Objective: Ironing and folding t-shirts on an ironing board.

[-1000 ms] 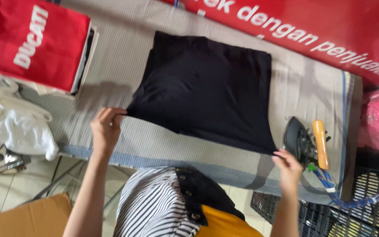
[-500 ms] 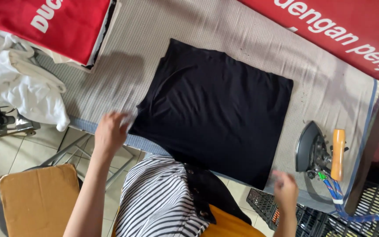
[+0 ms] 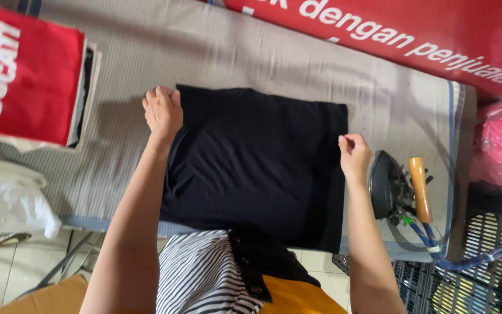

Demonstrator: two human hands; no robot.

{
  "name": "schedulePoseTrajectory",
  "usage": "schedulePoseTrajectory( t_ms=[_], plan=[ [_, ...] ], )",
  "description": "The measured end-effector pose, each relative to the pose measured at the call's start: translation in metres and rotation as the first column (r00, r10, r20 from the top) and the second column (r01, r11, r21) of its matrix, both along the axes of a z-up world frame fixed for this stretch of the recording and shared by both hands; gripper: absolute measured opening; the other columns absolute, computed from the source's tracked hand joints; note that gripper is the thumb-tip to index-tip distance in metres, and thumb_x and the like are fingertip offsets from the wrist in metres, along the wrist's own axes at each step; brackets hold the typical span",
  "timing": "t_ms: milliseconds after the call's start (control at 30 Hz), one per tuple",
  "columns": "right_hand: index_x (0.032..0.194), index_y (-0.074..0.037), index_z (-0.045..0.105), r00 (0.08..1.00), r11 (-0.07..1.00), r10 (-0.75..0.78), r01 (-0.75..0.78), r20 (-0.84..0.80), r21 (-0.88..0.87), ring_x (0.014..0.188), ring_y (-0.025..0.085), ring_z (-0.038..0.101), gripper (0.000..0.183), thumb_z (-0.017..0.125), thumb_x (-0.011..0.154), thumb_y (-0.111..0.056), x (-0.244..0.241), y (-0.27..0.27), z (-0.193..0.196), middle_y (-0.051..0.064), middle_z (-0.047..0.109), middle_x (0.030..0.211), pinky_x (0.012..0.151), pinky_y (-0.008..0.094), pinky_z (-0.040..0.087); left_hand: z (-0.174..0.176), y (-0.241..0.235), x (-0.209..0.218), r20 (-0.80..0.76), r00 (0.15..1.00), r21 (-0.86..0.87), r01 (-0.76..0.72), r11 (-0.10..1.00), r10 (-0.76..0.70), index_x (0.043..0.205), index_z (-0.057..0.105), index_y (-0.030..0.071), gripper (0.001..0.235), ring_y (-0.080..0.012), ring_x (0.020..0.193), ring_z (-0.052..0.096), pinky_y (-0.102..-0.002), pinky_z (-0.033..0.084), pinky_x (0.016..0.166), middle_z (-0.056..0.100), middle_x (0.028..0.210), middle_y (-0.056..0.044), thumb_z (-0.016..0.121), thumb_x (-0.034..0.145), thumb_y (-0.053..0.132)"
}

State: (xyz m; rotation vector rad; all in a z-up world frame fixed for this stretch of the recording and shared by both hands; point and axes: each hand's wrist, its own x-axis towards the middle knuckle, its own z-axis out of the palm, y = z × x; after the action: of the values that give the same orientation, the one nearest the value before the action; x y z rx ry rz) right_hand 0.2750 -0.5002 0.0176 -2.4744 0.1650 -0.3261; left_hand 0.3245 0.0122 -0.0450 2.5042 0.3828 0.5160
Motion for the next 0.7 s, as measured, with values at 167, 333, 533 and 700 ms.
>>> schedulePoseTrajectory(
  t_ms=[167, 333, 533, 700],
  plan=[
    [0.105, -0.007, 0.07, 0.977, 0.977, -0.213, 0.213, -0.001, -0.009, 0.078, 0.024, 0.068, 0.017, 0.075, 0.099, -0.022, 0.086, -0.012, -0.045, 0.011, 0.071, 0.087, 0.076, 0.038, 0.054, 0.017, -0.018, 0.015, -0.015, 0.997, 0.054, -0.081, 0.995, 0.082, 0.104, 0.055, 0.006, 0.028, -0.0447, 0.099, 0.053, -0.059, 0.05, 0.078, 0.055, 0.106, -0.021, 0.071, 0.095, 0.027],
    [0.103, -0.007, 0.067, 0.969, 0.902, -0.149, 0.215, 0.197, -0.376, 0.104, 0.041, 0.054, 0.025, 0.081, 0.086, -0.018, 0.114, 0.009, -0.069, 0.022, 0.062, 0.108, 0.093, 0.053, 0.044, 0.021, -0.019, 0.017, -0.107, 0.989, -0.108, -0.11, 0.988, 0.099, 0.115, 0.05, 0.006, 0.021, -0.038, 0.094, 0.062, -0.051, 0.053, 0.078, 0.062, 0.102, -0.016, 0.06, 0.108, 0.023],
    [0.119, -0.004, 0.048, 0.895, 0.914, -0.397, 0.406, 0.205, -0.002, 0.111, 0.034, 0.052, 0.02, 0.061, 0.103, -0.004, 0.13, -0.01, -0.071, 0.018, 0.055, 0.115, 0.098, 0.051, 0.042, 0.025, -0.004, 0.03, -0.088, 0.993, 0.092, -0.064, 0.994, 0.073, 0.121, 0.051, 0.008, 0.016, -0.0306, 0.086, 0.069, -0.044, 0.055, 0.066, 0.068, 0.103, -0.011, 0.054, 0.115, 0.022],
    [0.125, -0.003, 0.049, 0.947, 0.911, -0.148, 0.242, 0.284, -0.334, 0.109, 0.039, 0.05, 0.031, 0.066, 0.1, 0.001, 0.129, -0.013, -0.073, 0.019, 0.057, 0.119, 0.097, 0.052, 0.038, 0.028, -0.003, 0.035, -0.047, 0.998, 0.235, -0.036, 0.971, 0.049, 0.115, 0.053, 0.006, 0.021, -0.0309, 0.086, 0.07, -0.043, 0.057, 0.061, 0.067, 0.106, -0.013, 0.057, 0.11, 0.027]
  ],
)
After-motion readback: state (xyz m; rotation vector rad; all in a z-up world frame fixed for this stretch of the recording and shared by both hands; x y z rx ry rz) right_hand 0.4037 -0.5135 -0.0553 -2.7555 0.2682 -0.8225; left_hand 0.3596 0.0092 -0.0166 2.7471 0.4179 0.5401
